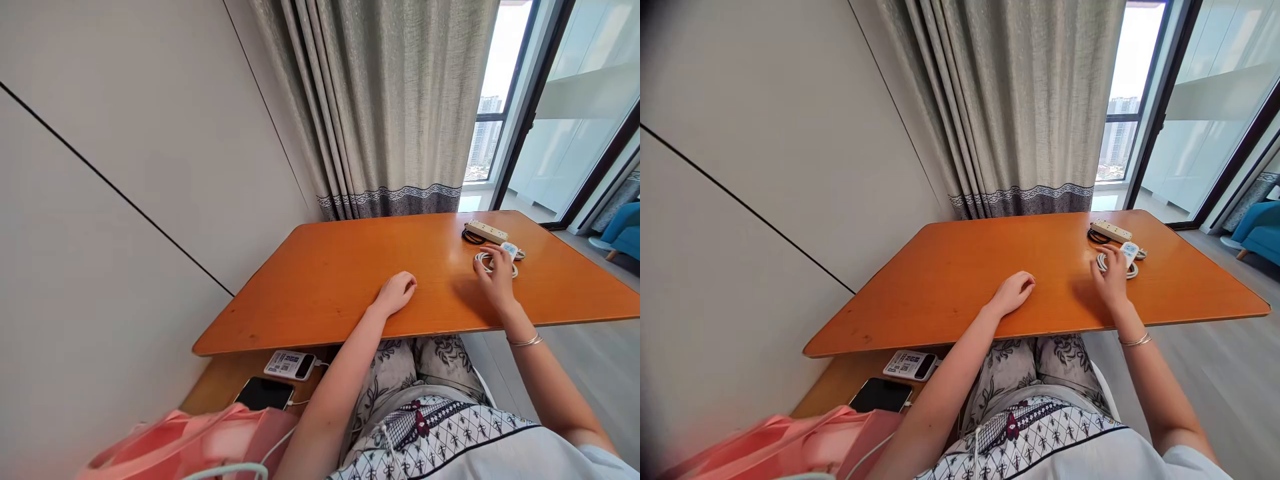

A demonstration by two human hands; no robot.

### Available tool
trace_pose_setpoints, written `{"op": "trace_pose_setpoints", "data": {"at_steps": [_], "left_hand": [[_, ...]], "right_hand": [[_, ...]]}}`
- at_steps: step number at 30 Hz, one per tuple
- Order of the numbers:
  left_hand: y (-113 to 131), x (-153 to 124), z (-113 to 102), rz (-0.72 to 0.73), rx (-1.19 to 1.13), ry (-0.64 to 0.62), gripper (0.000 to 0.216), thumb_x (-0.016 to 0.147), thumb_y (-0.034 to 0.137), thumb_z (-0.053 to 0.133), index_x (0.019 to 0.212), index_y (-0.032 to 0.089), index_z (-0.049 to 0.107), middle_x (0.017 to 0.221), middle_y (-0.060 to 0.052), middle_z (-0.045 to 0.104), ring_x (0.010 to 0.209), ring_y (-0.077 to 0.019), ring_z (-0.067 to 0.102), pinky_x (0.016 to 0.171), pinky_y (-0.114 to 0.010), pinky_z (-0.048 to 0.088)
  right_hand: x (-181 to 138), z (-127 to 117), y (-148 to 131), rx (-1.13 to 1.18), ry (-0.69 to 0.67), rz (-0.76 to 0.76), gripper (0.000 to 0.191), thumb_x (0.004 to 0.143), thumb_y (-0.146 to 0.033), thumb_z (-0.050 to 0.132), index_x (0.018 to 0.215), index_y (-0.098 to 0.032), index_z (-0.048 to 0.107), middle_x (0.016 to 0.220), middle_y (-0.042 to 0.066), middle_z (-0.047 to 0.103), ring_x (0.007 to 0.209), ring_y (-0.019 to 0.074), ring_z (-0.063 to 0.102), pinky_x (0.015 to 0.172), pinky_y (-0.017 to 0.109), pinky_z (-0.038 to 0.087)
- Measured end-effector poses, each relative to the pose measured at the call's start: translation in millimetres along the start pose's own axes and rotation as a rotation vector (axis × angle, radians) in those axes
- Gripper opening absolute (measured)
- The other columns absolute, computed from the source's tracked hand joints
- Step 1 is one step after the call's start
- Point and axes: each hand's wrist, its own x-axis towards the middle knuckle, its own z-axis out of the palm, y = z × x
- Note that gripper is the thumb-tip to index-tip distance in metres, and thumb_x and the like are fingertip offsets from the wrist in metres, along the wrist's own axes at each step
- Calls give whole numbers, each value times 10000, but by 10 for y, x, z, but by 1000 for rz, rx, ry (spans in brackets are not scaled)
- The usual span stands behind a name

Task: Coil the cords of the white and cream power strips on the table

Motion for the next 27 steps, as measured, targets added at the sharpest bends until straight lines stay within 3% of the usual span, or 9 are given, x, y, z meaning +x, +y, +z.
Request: {"op": "trace_pose_setpoints", "data": {"at_steps": [4, 7, 9, 12, 16, 20, 27], "left_hand": [[-19, -11, -25, -34, 42, -10, 125, 916, 195, 495, 927, 196, 619, 1020, -77, 690, 961, -219, 639, 895, -368, 511], [-32, -25, -36, -72, 74, -27, 127, 917, 196, 502, 948, 185, 624, 1045, -89, 699, 994, -235, 646, 928, -393, 508], [-22, -51, -24, -99, 97, -39, 130, 911, 203, 521, 982, 177, 627, 1083, -102, 705, 1037, -254, 648, 963, -424, 499], [34, -135, 41, -118, 125, -53, 189, 912, 229, 547, 1075, 174, 626, 1223, -131, 683, 1189, -281, 611, 1059, -471, 449], [143, -308, 166, -148, 203, -57, 348, 957, 331, 517, 1251, 162, 596, 1484, -165, 526, 1425, -304, 434, 1194, -520, 301], [191, -448, 211, -138, 223, -46, 398, 987, 370, 450, 1283, 152, 602, 1484, -156, 532, 1427, -286, 441, 1210, -498, 288], [208, -475, 144, -142, 177, -43, 375, 970, 340, 487, 1256, 140, 624, 1468, -164, 548, 1414, -283, 460, 1204, -479, 308]], "right_hand": [[-358, 203, -444, -34, -441, -69, 455, 942, -439, 515, 1288, -155, 599, 1394, 185, 543, 1317, 309, 494, 1126, 479, 375], [-503, 272, -568, -190, -798, -32, 612, 942, -542, 501, 1404, -144, 551, 1539, 184, 437, 1460, 365, 342, 1188, 544, 272], [-525, 276, -599, -266, -919, -11, 666, 952, -580, 463, 1469, -160, 494, 1586, 162, 380, 1495, 368, 279, 1207, 562, 218], [-501, 254, -625, -304, -949, -10, 682, 966, -587, 426, 1501, -164, 456, 1609, 146, 340, 1508, 351, 257, 1218, 545, 202], [-489, 232, -644, -303, -932, -29, 672, 968, -583, 424, 1483, -156, 479, 1593, 154, 369, 1497, 358, 283, 1211, 550, 223], [-513, 240, -634, -299, -907, -41, 648, 969, -585, 420, 1467, -177, 498, 1574, 154, 404, 1485, 354, 311, 1198, 556, 247], [-526, 249, -621, -292, -895, -39, 638, 967, -588, 424, 1457, -188, 508, 1569, 151, 411, 1485, 350, 313, 1197, 551, 251]]}}
